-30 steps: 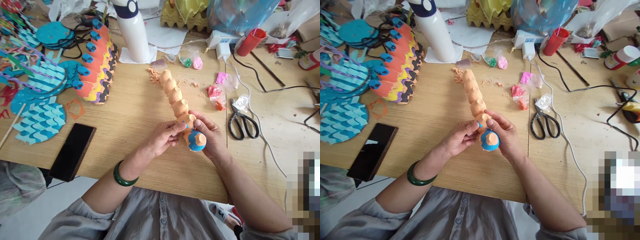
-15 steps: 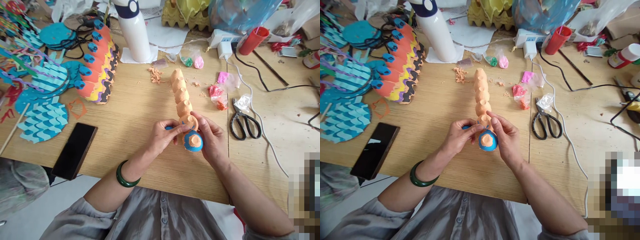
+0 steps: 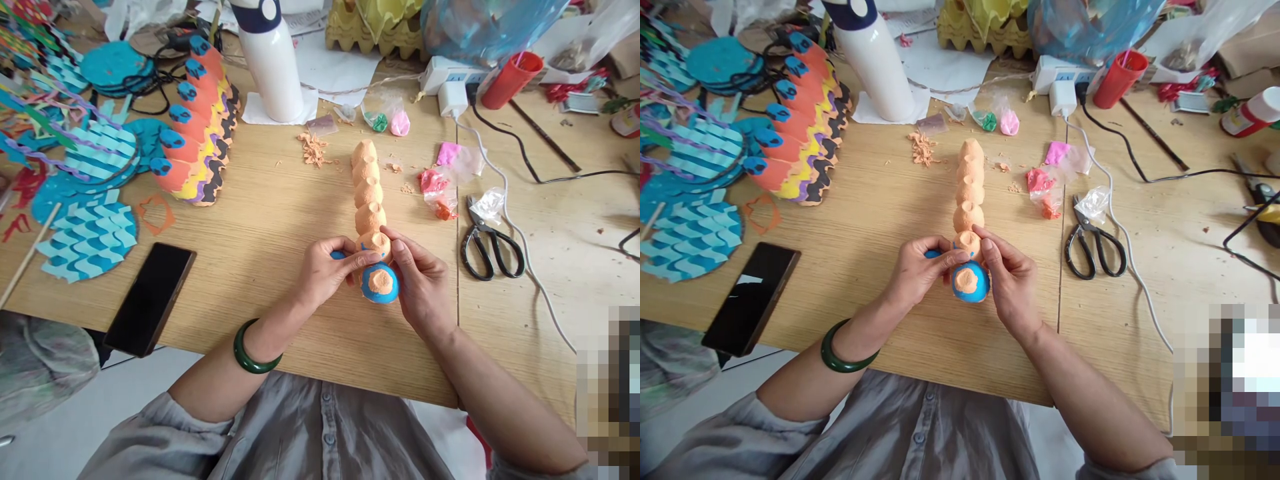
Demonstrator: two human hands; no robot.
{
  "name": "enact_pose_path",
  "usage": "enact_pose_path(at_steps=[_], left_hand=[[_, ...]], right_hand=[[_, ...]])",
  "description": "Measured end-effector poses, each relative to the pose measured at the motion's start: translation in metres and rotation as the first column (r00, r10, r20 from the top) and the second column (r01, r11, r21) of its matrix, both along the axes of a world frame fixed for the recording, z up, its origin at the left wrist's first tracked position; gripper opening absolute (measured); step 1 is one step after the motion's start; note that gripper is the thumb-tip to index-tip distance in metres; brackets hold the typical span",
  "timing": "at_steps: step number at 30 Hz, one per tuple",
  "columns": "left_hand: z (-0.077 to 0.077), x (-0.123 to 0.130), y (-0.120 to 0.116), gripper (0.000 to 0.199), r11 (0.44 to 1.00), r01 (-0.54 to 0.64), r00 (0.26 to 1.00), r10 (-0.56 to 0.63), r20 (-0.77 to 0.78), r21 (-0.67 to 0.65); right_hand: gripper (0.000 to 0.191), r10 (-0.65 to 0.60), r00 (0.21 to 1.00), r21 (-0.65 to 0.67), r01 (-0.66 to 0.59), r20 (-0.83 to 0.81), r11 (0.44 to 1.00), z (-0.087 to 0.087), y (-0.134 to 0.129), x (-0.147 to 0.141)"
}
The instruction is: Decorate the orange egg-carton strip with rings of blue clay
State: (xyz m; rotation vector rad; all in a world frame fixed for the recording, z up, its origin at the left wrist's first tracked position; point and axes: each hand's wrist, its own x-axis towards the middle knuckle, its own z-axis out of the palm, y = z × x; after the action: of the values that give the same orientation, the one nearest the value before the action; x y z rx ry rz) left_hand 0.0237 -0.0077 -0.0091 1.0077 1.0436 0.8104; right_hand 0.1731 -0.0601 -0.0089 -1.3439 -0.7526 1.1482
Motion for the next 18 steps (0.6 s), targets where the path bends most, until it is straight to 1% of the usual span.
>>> enact_pose_path(at_steps=[3, 5, 9, 11, 14, 18], left_hand=[[-0.0003, -0.0001, -0.0001, 0.05, 1.0, -0.011, 1.0, 0.012, -0.018, 0.01], [-0.0008, -0.0003, 0.0002, 0.049, 1.0, -0.002, 1.0, 0.002, -0.004, 0.009], [-0.0005, -0.0004, 0.0004, 0.052, 0.999, 0.041, 0.991, -0.043, 0.126, 0.02], [0.0007, 0.0002, 0.0004, 0.054, 0.997, 0.072, 0.983, -0.072, 0.171, 0.005], [0.0027, 0.0019, 0.0008, 0.051, 0.993, 0.106, 0.978, -0.096, 0.184, -0.044], [0.004, 0.0039, 0.0012, 0.051, 0.992, 0.091, 0.975, -0.072, 0.21, -0.082]], right_hand=[[0.025, 0.003, 1.0, 0.006, -0.003, -0.002, 1.0, -0.0011, 0.0006, -0.0011], [0.025, 0.012, 1.0, -0.001, -0.012, -0.024, 1.0, -0.0011, 0.0016, -0.0017], [0.025, 0.034, 0.986, -0.034, -0.04, -0.161, 0.999, 0.0019, 0.0056, -0.0012], [0.024, 0.033, 0.974, -0.042, -0.043, -0.223, 0.998, 0.0041, 0.0076, -0.0003], [0.025, 0.027, 0.966, -0.045, -0.04, -0.256, 0.998, 0.0062, 0.0086, 0.0003], [0.021, 0.056, 0.966, -0.03, -0.066, -0.254, 0.997, 0.0049, 0.0072, -0.0002]])
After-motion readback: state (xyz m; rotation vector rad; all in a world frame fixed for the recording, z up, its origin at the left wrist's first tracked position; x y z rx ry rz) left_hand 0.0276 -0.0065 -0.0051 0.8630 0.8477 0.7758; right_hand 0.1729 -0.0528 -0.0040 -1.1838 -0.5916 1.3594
